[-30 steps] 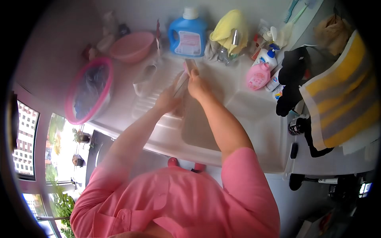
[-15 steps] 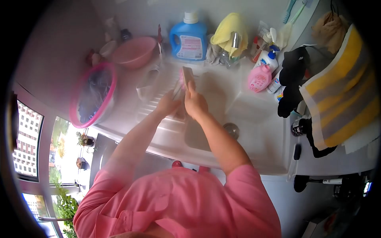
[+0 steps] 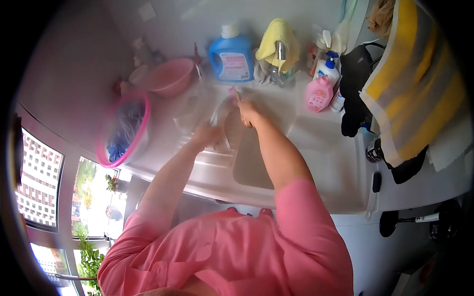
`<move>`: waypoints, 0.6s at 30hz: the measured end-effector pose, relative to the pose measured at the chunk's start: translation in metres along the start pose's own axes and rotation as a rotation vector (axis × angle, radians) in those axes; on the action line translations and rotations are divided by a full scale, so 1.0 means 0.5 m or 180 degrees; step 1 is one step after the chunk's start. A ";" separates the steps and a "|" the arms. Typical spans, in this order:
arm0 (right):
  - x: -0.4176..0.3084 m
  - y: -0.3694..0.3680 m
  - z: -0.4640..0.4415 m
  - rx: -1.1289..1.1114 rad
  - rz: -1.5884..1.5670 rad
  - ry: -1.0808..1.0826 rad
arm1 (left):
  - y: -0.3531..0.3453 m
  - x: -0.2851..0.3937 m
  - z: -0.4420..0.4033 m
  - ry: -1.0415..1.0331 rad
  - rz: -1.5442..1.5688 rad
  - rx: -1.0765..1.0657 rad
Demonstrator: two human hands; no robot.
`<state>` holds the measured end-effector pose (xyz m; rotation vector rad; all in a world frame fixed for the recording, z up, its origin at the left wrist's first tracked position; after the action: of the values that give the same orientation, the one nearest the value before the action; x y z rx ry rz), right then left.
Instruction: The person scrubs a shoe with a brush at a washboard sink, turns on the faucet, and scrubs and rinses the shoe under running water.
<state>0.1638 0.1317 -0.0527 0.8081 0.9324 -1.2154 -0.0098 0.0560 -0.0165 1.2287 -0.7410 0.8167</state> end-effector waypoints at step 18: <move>0.058 -0.020 0.208 0.0238 0.1034 0.0846 | -0.091 -0.058 0.010 0.0702 0.5352 -0.1052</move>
<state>0.1722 0.0248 -0.0368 1.1533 0.9288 -0.8770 0.0136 0.0412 -0.0630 -0.0610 -1.6224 1.9891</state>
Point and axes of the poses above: each hand's wrist, its own z-axis away from the middle knuckle, its own y-axis out of the back of the hand, x = y × z, the point moved 6 cm from there along -z, towards the middle knuckle
